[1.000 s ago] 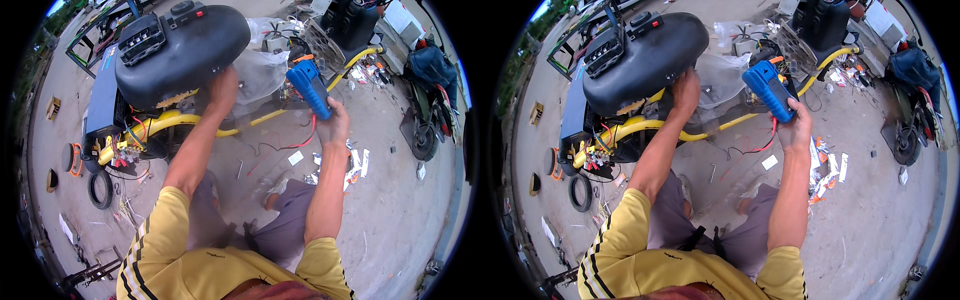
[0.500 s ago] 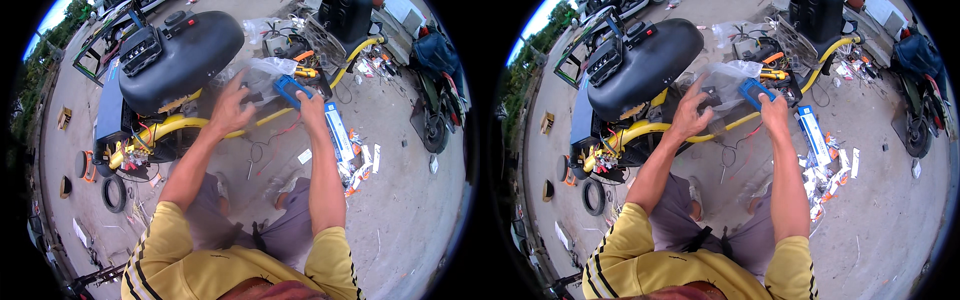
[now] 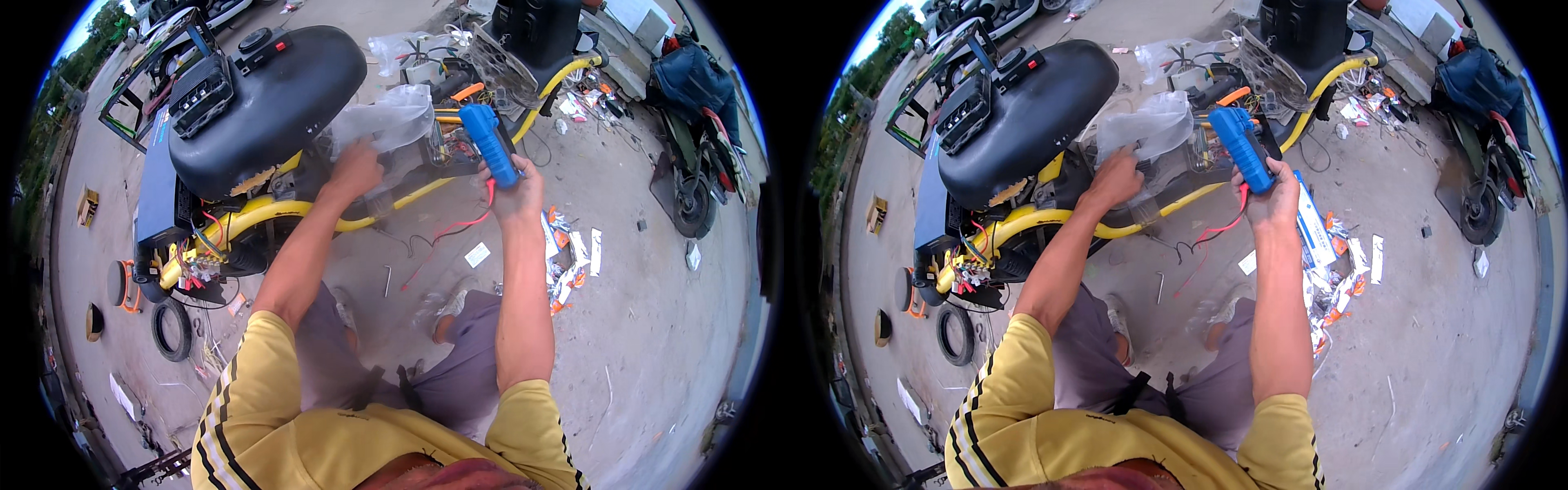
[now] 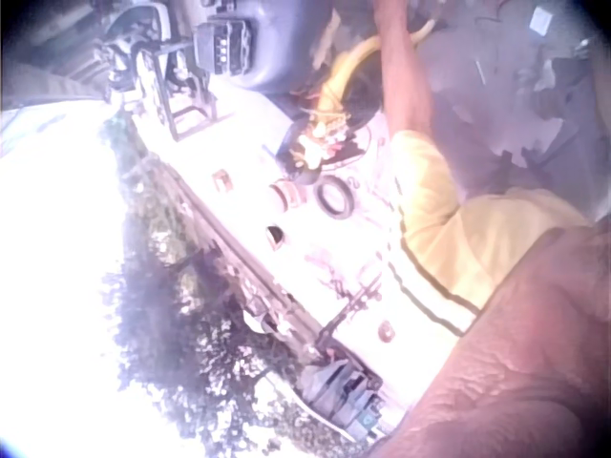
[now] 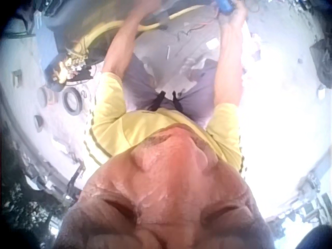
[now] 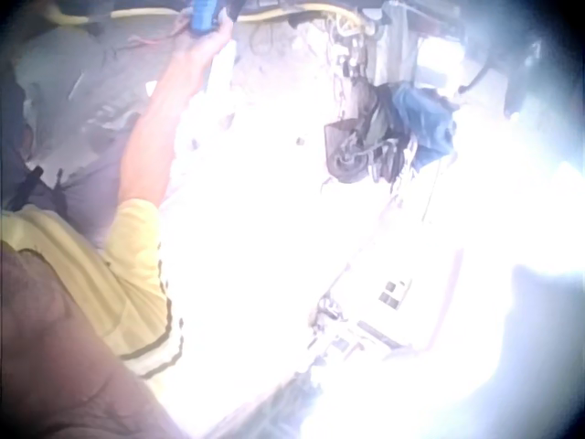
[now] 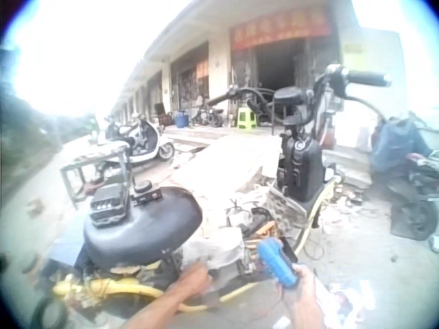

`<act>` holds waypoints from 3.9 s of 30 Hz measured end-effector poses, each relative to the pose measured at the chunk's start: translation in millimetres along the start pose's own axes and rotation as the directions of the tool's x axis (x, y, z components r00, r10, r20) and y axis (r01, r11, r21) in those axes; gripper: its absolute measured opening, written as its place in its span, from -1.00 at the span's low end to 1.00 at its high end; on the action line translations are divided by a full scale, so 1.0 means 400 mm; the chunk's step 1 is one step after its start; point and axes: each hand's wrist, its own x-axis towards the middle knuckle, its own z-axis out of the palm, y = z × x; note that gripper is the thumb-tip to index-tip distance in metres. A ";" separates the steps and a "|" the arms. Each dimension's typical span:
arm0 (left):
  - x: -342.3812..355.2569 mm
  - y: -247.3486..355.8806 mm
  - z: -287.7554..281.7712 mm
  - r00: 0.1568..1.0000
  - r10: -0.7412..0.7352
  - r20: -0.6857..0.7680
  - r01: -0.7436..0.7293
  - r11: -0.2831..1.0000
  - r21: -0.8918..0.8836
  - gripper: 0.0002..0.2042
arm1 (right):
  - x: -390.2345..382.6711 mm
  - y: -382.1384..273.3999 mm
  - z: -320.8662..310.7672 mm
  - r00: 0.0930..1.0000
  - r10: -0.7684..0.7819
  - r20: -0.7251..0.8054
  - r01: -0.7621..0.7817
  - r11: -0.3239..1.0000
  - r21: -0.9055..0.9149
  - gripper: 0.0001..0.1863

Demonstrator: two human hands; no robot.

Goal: The person is repairing the wiring of a yellow electric scooter. They connect wires to a yellow terminal block, use a multimeter to test connections, and wrap the wiring with plastic film.

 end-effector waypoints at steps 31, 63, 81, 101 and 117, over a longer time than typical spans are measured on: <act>0.688 -0.028 -0.013 0.633 -0.774 -0.010 0.282 0.243 -0.928 -0.71 | -0.058 -0.036 0.005 0.992 -0.114 -0.062 0.117 0.992 0.053 -0.61; 0.210 0.208 -0.106 0.847 -0.530 -0.046 -0.074 -0.032 -0.997 -0.81 | -0.122 -0.119 0.011 0.710 -0.694 -0.117 0.680 0.719 -0.143 -0.63; 0.220 0.274 -0.142 0.831 -0.255 -0.495 -0.252 0.619 -0.743 -0.54 | -0.168 -0.076 0.051 0.660 -0.658 0.362 0.708 0.384 -0.593 -0.25; 0.165 0.305 -0.171 0.838 -0.362 -0.409 -0.284 0.351 -0.892 -0.57 | -0.069 -0.005 0.011 0.964 -0.225 0.142 0.253 0.940 -0.230 -0.45; 0.061 0.400 -0.180 0.805 0.286 -0.519 -0.465 0.848 -0.254 -0.75 | -0.095 0.042 0.076 0.912 -0.364 0.189 0.410 0.806 -0.426 -0.33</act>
